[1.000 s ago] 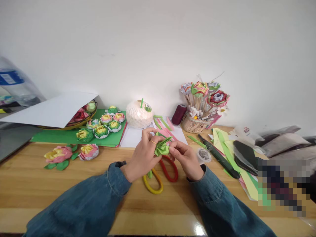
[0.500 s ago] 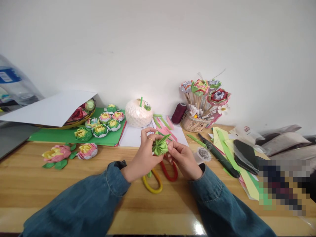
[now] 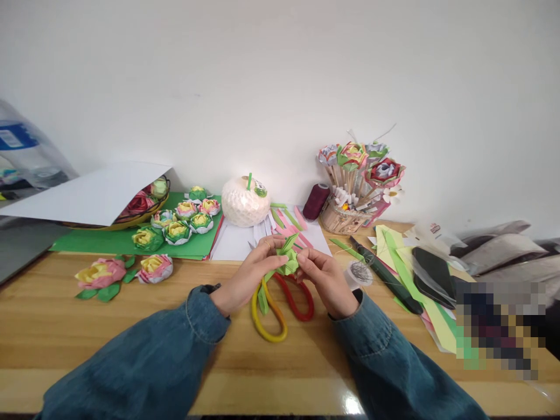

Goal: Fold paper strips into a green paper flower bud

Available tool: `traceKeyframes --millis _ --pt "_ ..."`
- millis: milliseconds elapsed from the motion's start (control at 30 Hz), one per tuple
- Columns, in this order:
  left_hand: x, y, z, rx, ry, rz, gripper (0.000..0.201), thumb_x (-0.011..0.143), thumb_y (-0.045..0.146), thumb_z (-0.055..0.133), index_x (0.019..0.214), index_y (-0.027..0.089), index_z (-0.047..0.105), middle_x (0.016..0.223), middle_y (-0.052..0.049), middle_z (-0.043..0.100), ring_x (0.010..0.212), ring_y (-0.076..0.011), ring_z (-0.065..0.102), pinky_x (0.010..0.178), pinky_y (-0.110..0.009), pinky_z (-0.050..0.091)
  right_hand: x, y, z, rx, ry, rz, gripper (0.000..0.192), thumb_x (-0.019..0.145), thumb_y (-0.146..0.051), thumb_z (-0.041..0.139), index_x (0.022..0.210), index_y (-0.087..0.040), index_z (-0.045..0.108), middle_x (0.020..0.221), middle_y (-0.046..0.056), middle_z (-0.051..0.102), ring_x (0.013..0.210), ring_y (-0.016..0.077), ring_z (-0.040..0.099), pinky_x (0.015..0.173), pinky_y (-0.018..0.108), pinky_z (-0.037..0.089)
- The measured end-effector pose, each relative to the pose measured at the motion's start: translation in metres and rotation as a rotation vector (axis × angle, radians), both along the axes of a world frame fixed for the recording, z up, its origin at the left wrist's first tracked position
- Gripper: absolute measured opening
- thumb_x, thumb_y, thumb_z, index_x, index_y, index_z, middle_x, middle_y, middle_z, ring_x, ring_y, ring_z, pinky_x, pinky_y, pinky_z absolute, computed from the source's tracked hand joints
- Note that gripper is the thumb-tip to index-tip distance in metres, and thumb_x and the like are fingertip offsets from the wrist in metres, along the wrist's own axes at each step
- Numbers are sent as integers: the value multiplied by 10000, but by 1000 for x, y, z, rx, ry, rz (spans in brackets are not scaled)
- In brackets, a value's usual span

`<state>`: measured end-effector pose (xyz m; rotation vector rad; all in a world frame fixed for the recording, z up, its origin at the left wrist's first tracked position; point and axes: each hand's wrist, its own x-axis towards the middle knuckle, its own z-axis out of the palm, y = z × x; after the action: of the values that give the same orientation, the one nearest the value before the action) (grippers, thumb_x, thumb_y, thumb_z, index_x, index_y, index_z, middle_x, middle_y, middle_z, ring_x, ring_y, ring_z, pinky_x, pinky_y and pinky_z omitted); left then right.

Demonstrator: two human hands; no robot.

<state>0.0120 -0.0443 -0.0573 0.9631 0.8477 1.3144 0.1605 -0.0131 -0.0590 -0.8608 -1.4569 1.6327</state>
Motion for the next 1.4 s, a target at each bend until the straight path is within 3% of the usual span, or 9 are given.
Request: traceKeyframes --millis 200,367,533,667,833,1067,1267,1400 --pt "0 1 -3 29 -10 -76 356 689 205 627 1034 167 550 1090 -68 567 996 -185 518 848 -296 390 0 0 2 -32 60 7 310 674 -435 655 637 -151 534 572 -43 509 518 63 478 529 200 434" --pt "1 3 -6 91 46 -72 341 672 196 652 1002 179 570 1044 -46 602 985 -178 537 851 -283 396 -2 -1 2 -55 115 5 302 672 -418 664 624 -152 529 589 -46 470 549 63 462 549 195 451" --pt "2 -1 1 -10 -74 -79 261 711 242 598 959 171 558 922 -29 628 865 -158 569 767 -266 419 -3 -3 2 -70 93 8 335 663 -462 655 653 -162 507 627 -35 495 569 78 485 586 231 473" --pt "2 -4 7 -55 -98 -90 263 685 318 625 878 161 541 851 -24 610 787 -145 556 737 -266 409 -5 -4 1 19 17 23 345 687 -495 615 672 -176 486 618 -34 486 575 94 492 597 247 465" --pt "3 -2 2 -56 49 -20 317 608 205 692 873 154 527 793 7 553 742 -113 506 694 -235 392 -7 -5 -2 144 -62 22 354 730 -521 551 675 -183 462 639 -21 480 590 107 475 585 246 434" --pt "4 0 -1 -78 78 8 299 608 177 673 867 148 527 778 9 555 697 -100 496 663 -229 396 -8 -8 -6 236 -165 -12 343 792 -508 469 706 -177 450 585 -30 474 538 102 456 538 237 384" --pt "4 -4 8 -130 -136 -5 252 648 185 615 888 152 549 801 -6 571 683 -96 511 594 -198 410 -7 -7 -6 181 -169 -33 335 781 -496 490 681 -179 447 543 -50 434 473 85 412 475 218 346" --pt "-3 -4 10 -223 -357 -83 192 729 279 486 846 156 575 752 -23 583 600 -108 511 520 -223 425 -3 -1 -1 201 -115 -169 295 771 -463 523 698 -178 498 581 -37 467 532 94 443 502 212 367"
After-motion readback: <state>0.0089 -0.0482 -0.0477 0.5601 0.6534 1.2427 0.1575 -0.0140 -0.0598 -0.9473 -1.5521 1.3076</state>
